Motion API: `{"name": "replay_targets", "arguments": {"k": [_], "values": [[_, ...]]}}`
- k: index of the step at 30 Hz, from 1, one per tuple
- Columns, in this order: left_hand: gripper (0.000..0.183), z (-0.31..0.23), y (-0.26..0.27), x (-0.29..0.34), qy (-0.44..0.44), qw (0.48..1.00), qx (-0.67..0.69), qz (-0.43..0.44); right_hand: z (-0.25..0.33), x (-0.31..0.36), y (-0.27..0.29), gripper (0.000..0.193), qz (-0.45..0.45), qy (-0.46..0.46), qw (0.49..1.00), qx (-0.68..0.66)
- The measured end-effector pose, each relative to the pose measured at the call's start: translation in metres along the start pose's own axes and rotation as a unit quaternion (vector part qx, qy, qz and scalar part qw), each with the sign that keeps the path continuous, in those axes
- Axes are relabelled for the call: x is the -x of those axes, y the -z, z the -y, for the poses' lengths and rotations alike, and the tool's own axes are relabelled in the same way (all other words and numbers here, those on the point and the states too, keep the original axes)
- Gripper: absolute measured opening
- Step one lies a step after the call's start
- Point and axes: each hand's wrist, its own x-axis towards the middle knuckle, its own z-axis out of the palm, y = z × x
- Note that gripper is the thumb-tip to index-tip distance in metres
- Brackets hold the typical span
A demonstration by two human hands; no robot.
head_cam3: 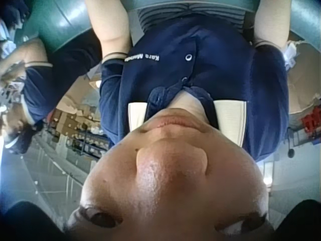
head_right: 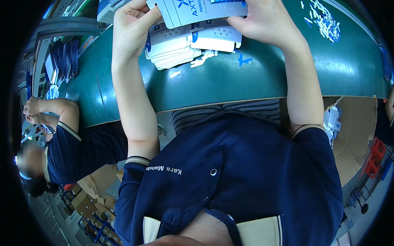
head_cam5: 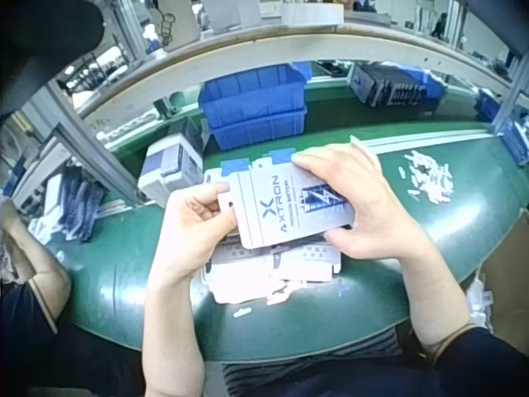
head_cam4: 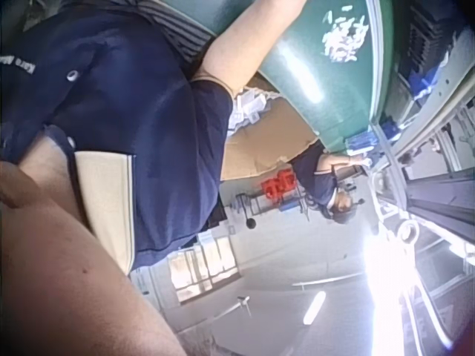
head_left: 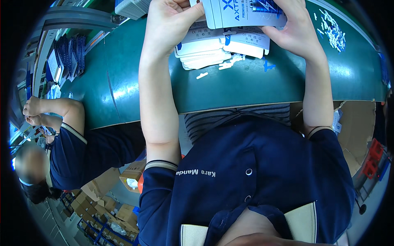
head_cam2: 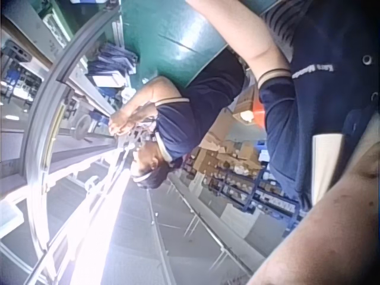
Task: The person assembles small battery units by inserting a white battery into a blue and white cardboard sleeve labeled 'AXTRON'. They repeatedly pick a battery, slide it into a sleeve, and place the completed unit onto a growing stack on the green workbench.
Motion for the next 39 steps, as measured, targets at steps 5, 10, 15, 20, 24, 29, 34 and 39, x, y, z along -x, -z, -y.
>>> {"name": "replay_targets", "arguments": {"k": [5, 10, 15, 20, 24, 29, 34, 39], "values": [[0.022, 0.004, -0.001, -0.001, -0.007, 1.0, -0.006, -0.009, -0.006, 0.001, -0.007, 0.071, -0.049, 0.053, 0.997, 0.028], [0.024, 0.002, 0.003, 0.0, 0.033, 0.999, 0.012, 0.023, -0.005, 0.002, -0.005, 0.071, -0.025, 0.055, 0.998, 0.026], [0.026, -0.009, 0.008, 0.005, 0.081, 0.995, 0.029, 0.055, 0.005, 0.0, 0.003, 0.073, 0.034, 0.006, 0.999, -0.016], [0.015, 0.008, 0.023, 0.003, 0.034, 0.997, -0.001, 0.068, -0.004, 0.002, -0.002, 0.075, 0.015, 0.024, 0.999, -0.026], [0.012, 0.001, 0.021, 0.004, 0.064, 0.994, -0.083, 0.034, 0.006, -0.001, 0.004, 0.077, 0.017, -0.001, 0.999, -0.046], [0.024, 0.003, 0.016, -0.002, -0.054, 0.998, -0.031, 0.002, -0.012, 0.003, -0.003, 0.082, -0.006, 0.033, 0.997, -0.067], [0.032, -0.02, -0.01, 0.005, -0.028, 0.997, 0.055, -0.05, 0.003, 0.007, -0.009, 0.083, 0.013, -0.108, 0.924, -0.366], [0.028, -0.012, -0.018, -0.003, -0.012, 0.999, -0.042, -0.023, 0.007, 0.012, -0.003, 0.083, 0.104, -0.205, 0.611, -0.758]]}}
